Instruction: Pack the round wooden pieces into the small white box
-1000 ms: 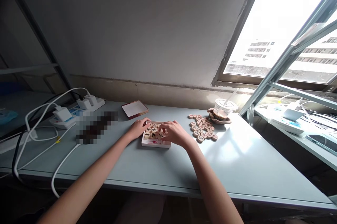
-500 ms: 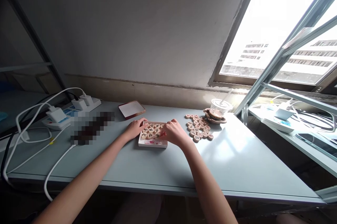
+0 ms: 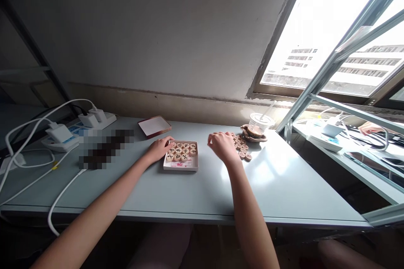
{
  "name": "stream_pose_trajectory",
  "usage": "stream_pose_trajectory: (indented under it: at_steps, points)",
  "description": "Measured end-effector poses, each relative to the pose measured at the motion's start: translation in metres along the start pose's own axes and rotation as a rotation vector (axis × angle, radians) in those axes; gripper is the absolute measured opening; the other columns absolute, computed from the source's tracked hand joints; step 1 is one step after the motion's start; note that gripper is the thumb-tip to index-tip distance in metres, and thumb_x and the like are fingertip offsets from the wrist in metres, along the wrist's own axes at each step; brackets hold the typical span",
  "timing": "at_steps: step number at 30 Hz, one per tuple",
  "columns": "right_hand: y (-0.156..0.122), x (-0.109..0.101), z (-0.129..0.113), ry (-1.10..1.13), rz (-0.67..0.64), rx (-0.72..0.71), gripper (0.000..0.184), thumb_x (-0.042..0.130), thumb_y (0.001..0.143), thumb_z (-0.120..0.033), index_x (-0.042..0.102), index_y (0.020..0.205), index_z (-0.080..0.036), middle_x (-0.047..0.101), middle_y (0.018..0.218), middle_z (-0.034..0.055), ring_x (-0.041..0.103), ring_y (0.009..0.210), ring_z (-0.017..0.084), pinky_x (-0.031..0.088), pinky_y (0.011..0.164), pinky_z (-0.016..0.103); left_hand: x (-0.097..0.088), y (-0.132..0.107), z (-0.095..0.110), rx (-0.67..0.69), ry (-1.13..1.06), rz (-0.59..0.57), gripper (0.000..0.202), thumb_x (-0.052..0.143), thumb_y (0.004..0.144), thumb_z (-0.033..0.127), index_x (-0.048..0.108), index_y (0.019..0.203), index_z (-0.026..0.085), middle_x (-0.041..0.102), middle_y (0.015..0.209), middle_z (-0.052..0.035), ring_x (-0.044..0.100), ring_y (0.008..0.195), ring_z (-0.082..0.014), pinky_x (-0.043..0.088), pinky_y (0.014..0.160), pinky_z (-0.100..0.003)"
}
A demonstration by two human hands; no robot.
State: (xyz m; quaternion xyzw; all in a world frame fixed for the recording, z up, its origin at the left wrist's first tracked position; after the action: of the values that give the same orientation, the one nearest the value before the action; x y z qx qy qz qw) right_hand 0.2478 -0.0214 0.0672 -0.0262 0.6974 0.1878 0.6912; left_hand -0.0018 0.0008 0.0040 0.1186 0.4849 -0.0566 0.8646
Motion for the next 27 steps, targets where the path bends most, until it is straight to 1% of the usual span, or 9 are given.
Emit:
stream_pose_trajectory:
  at_steps: [2,4,7,9,13,17,20,22,27]
  points:
    - [-0.003,0.002,0.022,-0.091,-0.035,0.181,0.015,0.051,0.080,-0.026,0.064,0.084,-0.019,0.067,0.092,0.0067,0.057,0.085,0.020,0.029,0.073,0.031,0.001,0.000,0.000,0.000,0.031,0.028,0.026,0.041,0.087,0.034,0.057,0.102,0.022,0.065,0.091,-0.0047,0.058,0.089,-0.0220,0.044,0.075,-0.031]
    - [-0.007,0.006,0.040,-0.111,-0.119,0.296,0.017,0.053,0.078,-0.028,0.064,0.088,-0.019,0.065,0.099,0.0079,0.057,0.091,0.022,0.030,0.071,0.031,0.001,0.000,0.002,0.016,0.077,0.097,0.025,0.043,0.086,0.035,0.059,0.099,0.021,0.062,0.097,-0.0065,0.053,0.100,-0.0243,0.042,0.083,-0.035]
    - [-0.009,0.011,0.053,-0.078,-0.195,0.342,0.022,0.055,0.076,-0.034,0.064,0.091,-0.021,0.065,0.100,0.0077,0.056,0.094,0.023,0.031,0.069,0.030,-0.003,-0.003,0.009,0.109,0.077,0.191,0.028,0.043,0.087,0.037,0.061,0.102,0.022,0.054,0.113,-0.0072,0.043,0.113,-0.0252,0.037,0.094,-0.040]
    - [-0.009,0.013,0.055,-0.070,-0.187,0.346,0.023,0.055,0.075,-0.034,0.064,0.092,-0.021,0.065,0.098,0.0073,0.057,0.093,0.023,0.032,0.071,0.031,-0.006,-0.006,0.015,0.227,0.032,0.177,0.032,0.039,0.089,0.040,0.060,0.109,0.026,0.049,0.123,-0.0046,0.040,0.118,-0.0232,0.034,0.099,-0.040]
    - [-0.006,0.016,0.052,-0.082,-0.156,0.323,0.021,0.054,0.076,-0.033,0.065,0.090,-0.022,0.066,0.096,0.0069,0.057,0.092,0.022,0.033,0.072,0.031,-0.010,-0.016,0.026,0.397,0.029,0.010,0.040,0.033,0.090,0.049,0.055,0.119,0.034,0.035,0.141,0.0018,0.029,0.128,-0.0241,0.026,0.105,-0.041]
    - [-0.005,0.016,0.052,-0.050,-0.180,0.283,0.021,0.055,0.074,-0.036,0.067,0.084,-0.022,0.066,0.088,0.0068,0.058,0.086,0.022,0.034,0.069,0.031,-0.009,-0.020,0.024,0.335,0.060,-0.136,0.046,0.029,0.088,0.055,0.052,0.123,0.036,0.023,0.148,0.0042,0.018,0.134,-0.0273,0.020,0.107,-0.044]
    - [-0.005,0.010,0.051,0.019,-0.175,0.233,0.022,0.058,0.072,-0.041,0.069,0.079,-0.023,0.065,0.084,0.0057,0.058,0.082,0.022,0.035,0.068,0.030,-0.008,-0.020,0.022,0.265,0.033,-0.155,0.046,0.028,0.089,0.055,0.052,0.123,0.037,0.023,0.148,0.0034,0.017,0.135,-0.0270,0.021,0.107,-0.044]
    - [-0.005,0.003,0.044,0.144,-0.147,0.146,0.028,0.056,0.073,-0.048,0.068,0.081,-0.023,0.064,0.085,0.0049,0.057,0.081,0.020,0.037,0.068,0.029,-0.008,-0.019,0.022,0.257,0.020,-0.146,0.045,0.030,0.089,0.054,0.054,0.122,0.035,0.025,0.147,0.0027,0.017,0.135,-0.0262,0.021,0.108,-0.044]
    - [-0.003,-0.007,0.008,0.452,-0.126,-0.091,0.034,0.055,0.075,-0.052,0.066,0.091,-0.024,0.061,0.089,0.0044,0.054,0.085,0.019,0.039,0.073,0.029,-0.007,-0.018,0.023,0.263,0.032,-0.116,0.041,0.033,0.089,0.052,0.056,0.119,0.036,0.029,0.146,0.0019,0.022,0.134,-0.0257,0.022,0.108,-0.044]
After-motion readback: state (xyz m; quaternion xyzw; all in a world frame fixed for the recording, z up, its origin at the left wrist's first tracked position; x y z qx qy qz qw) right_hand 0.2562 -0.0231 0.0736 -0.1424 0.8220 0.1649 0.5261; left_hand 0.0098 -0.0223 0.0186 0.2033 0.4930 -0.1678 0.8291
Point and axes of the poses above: each hand's wrist, its own y-axis towards the middle knuckle, its own x-axis out of the palm, z = x × y, the point moved 1 cm from there along y, towards the middle knuckle
